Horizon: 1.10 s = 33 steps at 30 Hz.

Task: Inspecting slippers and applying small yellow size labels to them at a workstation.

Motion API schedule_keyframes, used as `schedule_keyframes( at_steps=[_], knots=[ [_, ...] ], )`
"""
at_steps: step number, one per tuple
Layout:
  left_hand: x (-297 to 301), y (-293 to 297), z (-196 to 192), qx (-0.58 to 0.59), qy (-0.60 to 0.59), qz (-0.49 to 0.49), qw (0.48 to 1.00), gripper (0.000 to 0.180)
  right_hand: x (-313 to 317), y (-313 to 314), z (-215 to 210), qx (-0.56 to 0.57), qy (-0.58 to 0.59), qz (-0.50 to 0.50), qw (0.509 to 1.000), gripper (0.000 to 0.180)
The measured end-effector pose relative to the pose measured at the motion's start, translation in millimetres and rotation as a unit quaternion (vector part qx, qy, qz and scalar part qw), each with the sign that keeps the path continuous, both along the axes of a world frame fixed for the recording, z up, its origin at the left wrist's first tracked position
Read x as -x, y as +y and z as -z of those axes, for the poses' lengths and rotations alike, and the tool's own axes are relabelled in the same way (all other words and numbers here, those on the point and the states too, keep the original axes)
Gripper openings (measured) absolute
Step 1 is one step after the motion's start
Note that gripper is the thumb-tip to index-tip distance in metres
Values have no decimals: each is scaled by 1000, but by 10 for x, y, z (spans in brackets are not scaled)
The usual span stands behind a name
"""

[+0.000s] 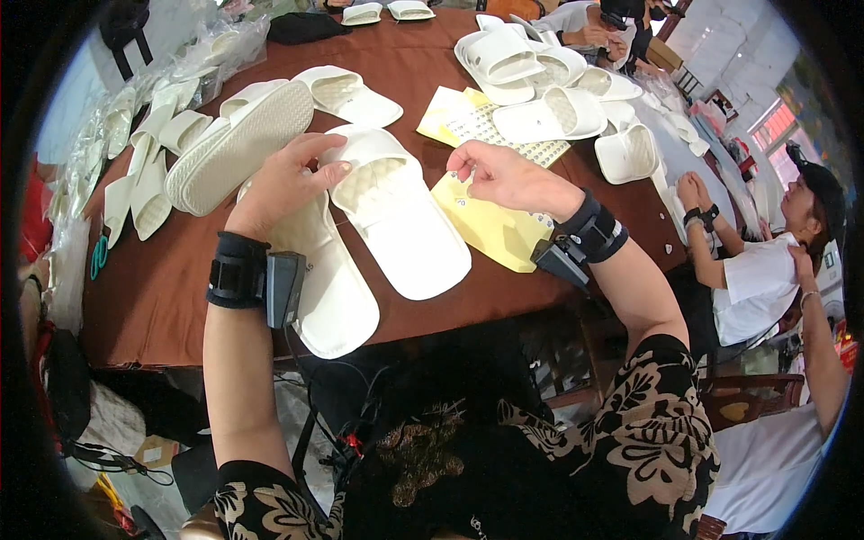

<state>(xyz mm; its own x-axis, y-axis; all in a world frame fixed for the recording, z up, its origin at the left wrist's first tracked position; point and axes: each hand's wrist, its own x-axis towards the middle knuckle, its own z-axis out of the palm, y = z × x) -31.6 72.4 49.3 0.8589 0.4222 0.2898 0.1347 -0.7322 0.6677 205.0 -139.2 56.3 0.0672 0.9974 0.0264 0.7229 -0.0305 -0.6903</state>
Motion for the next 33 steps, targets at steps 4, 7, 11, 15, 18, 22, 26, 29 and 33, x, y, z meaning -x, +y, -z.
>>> schedule_keyframes(
  at_steps=[4,7,11,15,18,22,26,29,33],
  knots=[
    [13,-8,-12,-4,0,8,1000,45,-74,25,38,-61,-34,43,997,26],
    [9,-23,-25,9,1,4,1000,44,-78,41,134,-96,-123,18,988,26],
    [22,-45,-29,12,-4,2,1000,44,-101,51,202,-85,-122,-13,989,26],
    [15,-71,-24,22,-9,-6,1000,44,-121,24,207,-90,-118,-32,988,25],
    [16,-78,-34,27,-9,-9,1000,44,-121,24,208,-92,-129,-40,987,25],
    [16,-68,-31,20,1,-7,1000,44,-131,20,207,-90,-140,-43,985,24],
    [-1,-43,5,23,-15,0,1000,44,-135,32,213,-94,-131,-47,986,23],
    [-3,-21,12,16,-11,-1,1000,44,-136,38,222,-81,-134,-35,987,22],
    [-4,-25,-7,5,-1,12,1000,42,-157,47,228,-84,-122,-42,988,22]
  ],
)
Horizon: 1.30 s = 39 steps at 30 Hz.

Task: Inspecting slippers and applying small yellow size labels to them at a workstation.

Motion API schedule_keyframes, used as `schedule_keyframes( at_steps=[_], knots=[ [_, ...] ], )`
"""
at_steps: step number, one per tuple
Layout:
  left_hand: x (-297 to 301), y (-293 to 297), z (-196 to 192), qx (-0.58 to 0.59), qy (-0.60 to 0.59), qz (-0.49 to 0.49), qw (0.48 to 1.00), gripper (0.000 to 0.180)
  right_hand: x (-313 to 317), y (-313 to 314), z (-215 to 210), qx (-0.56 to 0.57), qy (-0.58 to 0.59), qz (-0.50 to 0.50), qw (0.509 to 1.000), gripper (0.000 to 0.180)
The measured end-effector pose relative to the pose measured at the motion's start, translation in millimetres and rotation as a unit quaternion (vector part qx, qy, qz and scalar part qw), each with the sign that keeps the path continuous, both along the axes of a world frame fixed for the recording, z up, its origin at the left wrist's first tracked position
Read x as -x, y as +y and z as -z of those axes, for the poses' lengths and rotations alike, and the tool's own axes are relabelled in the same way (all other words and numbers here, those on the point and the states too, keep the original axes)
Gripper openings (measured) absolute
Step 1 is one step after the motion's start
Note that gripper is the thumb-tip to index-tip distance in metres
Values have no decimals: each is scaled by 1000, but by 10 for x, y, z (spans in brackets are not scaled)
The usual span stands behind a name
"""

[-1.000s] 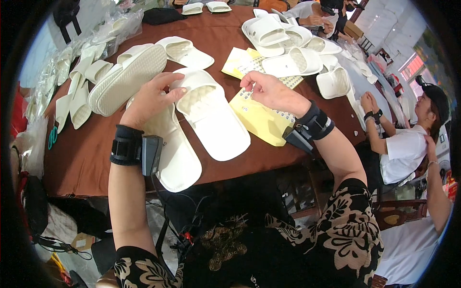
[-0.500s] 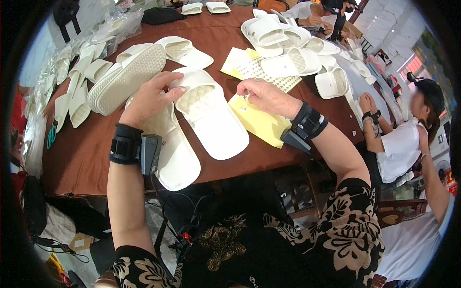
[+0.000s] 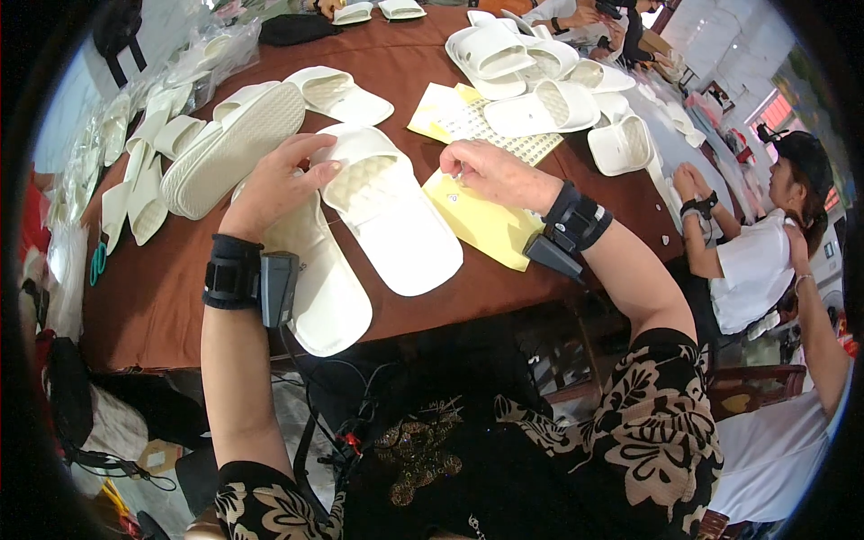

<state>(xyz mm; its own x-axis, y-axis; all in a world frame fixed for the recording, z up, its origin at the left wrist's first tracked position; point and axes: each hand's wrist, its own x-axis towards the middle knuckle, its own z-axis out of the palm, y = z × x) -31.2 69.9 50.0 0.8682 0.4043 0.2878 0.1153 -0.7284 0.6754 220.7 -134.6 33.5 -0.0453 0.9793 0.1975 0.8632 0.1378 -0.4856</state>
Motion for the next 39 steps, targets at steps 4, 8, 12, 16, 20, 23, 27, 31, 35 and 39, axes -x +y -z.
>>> schedule_keyframes(
  at_steps=[4,8,12,16,20,23,27,31,35,39],
  knots=[
    [-4,-29,-21,9,-7,11,1000,40,-8,-13,23,-2,20,6,1000,22],
    [-3,-37,-42,12,9,9,1000,39,-22,-14,44,-15,35,5,999,21],
    [-3,-43,-46,26,12,6,1000,39,-43,-7,50,-11,56,3,998,20],
    [8,-39,-56,33,14,10,999,40,-36,-11,28,35,103,33,993,18],
    [20,-37,-47,29,12,1,999,41,-54,-69,-12,40,112,45,992,17],
    [19,-25,-37,28,11,4,1000,41,-78,-69,-46,44,185,36,981,19],
    [13,-16,-24,1,-2,7,1000,42,-7,-33,-150,32,234,-5,972,22],
    [26,-23,-32,18,11,3,1000,42,208,-43,-358,89,286,-95,949,20],
    [21,-32,-34,-12,0,5,1000,42,439,-12,-486,153,200,-97,963,19],
    [26,-25,-29,6,-2,10,1000,44,549,84,-494,158,185,-99,965,19]
  ],
)
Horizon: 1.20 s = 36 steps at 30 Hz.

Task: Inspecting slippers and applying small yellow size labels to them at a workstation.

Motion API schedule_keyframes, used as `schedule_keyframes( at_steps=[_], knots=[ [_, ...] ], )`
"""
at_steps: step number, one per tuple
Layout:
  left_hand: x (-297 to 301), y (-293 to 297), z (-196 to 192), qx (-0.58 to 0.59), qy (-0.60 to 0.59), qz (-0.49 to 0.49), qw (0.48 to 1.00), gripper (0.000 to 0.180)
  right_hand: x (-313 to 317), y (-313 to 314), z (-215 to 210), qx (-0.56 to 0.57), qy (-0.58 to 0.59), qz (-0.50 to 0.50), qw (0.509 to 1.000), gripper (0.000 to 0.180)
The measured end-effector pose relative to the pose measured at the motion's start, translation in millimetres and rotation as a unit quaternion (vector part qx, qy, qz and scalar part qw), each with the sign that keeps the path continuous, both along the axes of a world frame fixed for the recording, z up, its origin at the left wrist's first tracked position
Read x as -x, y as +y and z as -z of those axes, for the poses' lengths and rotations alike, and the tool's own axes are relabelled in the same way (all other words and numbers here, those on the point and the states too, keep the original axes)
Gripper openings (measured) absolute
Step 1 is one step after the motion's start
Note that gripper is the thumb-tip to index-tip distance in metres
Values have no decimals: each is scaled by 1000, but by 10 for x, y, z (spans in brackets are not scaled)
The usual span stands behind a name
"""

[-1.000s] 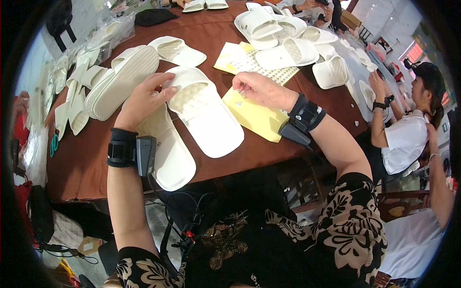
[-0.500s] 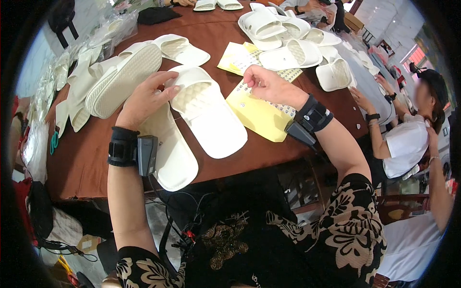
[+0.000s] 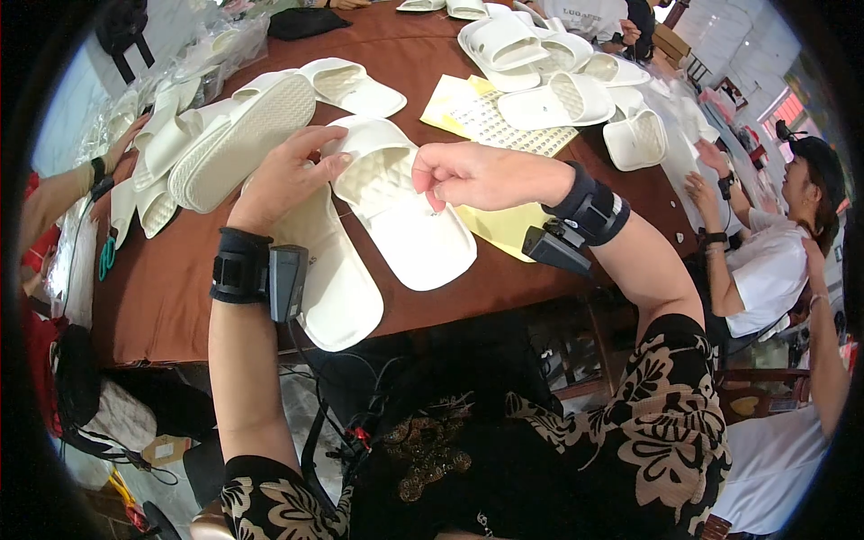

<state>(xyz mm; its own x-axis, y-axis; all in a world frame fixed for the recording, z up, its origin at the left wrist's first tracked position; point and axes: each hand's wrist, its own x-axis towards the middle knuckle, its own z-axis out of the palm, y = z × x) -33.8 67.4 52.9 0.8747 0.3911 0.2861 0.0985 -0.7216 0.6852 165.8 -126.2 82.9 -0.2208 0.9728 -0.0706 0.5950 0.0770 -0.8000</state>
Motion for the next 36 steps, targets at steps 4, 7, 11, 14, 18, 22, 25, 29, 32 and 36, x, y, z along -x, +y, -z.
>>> schedule_keyframes(
  at_steps=[4,7,11,14,18,22,25,29,32,36],
  knots=[
    [4,8,5,-8,6,-1,1000,45,30,100,50,21,-54,11,998,20],
    [0,-1,1,-12,2,0,1000,45,40,124,81,14,-58,12,998,20],
    [3,-20,-10,-2,-4,0,1000,45,31,124,102,2,-58,18,998,19],
    [0,-19,-18,2,1,0,1000,45,39,125,148,-10,-64,38,997,18],
    [-2,-14,-10,2,-1,-5,1000,45,41,145,177,-82,-89,54,991,17],
    [-1,5,-31,3,17,-4,1000,46,13,193,85,-143,-112,74,981,15],
    [9,17,-64,46,21,-14,999,41,-2,282,24,-149,-124,97,976,23],
    [179,117,-172,190,-89,-55,976,37,7,417,72,-262,-231,74,934,38],
    [349,150,-142,211,-147,-122,959,34,-6,519,101,-226,-252,69,938,41],
    [396,242,-77,235,-145,-148,950,32,58,592,53,-196,-289,82,934,36]
  ],
)
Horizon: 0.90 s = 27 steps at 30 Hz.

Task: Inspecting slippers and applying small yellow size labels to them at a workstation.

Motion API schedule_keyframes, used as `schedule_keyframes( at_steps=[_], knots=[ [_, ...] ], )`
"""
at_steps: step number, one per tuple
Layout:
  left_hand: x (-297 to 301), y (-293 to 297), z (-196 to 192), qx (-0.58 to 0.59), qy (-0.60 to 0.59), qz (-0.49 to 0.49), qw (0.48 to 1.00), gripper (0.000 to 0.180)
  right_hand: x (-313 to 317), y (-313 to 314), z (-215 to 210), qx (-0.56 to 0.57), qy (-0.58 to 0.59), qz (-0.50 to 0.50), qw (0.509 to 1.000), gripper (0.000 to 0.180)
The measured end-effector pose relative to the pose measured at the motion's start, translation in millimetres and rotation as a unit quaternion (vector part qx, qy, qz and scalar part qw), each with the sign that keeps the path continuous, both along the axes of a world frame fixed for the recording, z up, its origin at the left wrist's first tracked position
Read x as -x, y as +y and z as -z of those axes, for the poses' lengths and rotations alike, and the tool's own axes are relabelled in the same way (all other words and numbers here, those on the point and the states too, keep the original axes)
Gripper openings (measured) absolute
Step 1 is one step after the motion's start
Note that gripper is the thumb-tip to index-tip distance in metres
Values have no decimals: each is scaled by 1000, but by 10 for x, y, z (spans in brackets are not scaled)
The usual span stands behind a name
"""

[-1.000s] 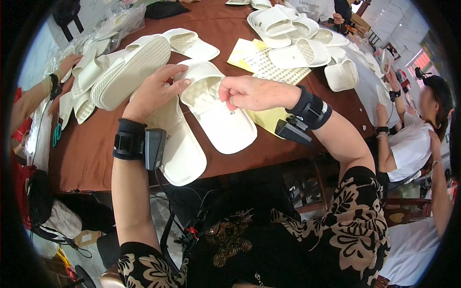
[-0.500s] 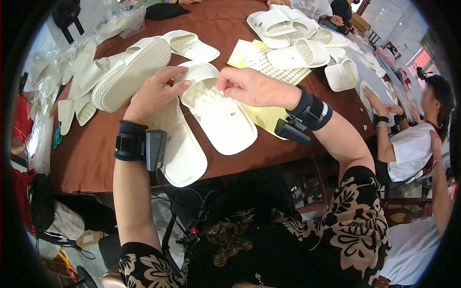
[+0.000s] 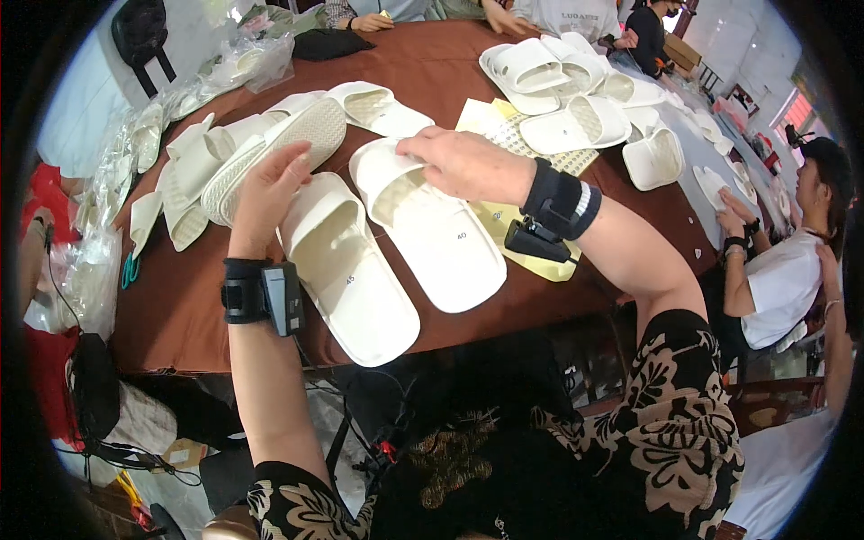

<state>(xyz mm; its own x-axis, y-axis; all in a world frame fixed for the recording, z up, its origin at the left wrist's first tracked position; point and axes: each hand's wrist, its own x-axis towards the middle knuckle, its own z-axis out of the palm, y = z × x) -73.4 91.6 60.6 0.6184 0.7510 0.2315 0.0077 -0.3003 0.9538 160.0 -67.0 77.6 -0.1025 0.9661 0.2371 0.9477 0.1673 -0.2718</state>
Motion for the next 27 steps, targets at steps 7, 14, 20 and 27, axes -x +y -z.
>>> schedule_keyframes(
  at_steps=[7,14,20,27],
  knots=[
    [-51,123,99,-33,34,-30,998,30,-67,-181,-365,-136,-7,-25,990,32],
    [-51,210,218,63,-40,-28,997,26,-615,-213,-952,-302,84,48,948,25],
    [-37,320,253,46,-46,-34,997,24,-1765,-488,-1456,-443,-103,245,856,34],
    [-26,490,318,-31,-91,-43,994,19,-2709,-922,-1276,-480,-14,402,780,44]
  ],
)
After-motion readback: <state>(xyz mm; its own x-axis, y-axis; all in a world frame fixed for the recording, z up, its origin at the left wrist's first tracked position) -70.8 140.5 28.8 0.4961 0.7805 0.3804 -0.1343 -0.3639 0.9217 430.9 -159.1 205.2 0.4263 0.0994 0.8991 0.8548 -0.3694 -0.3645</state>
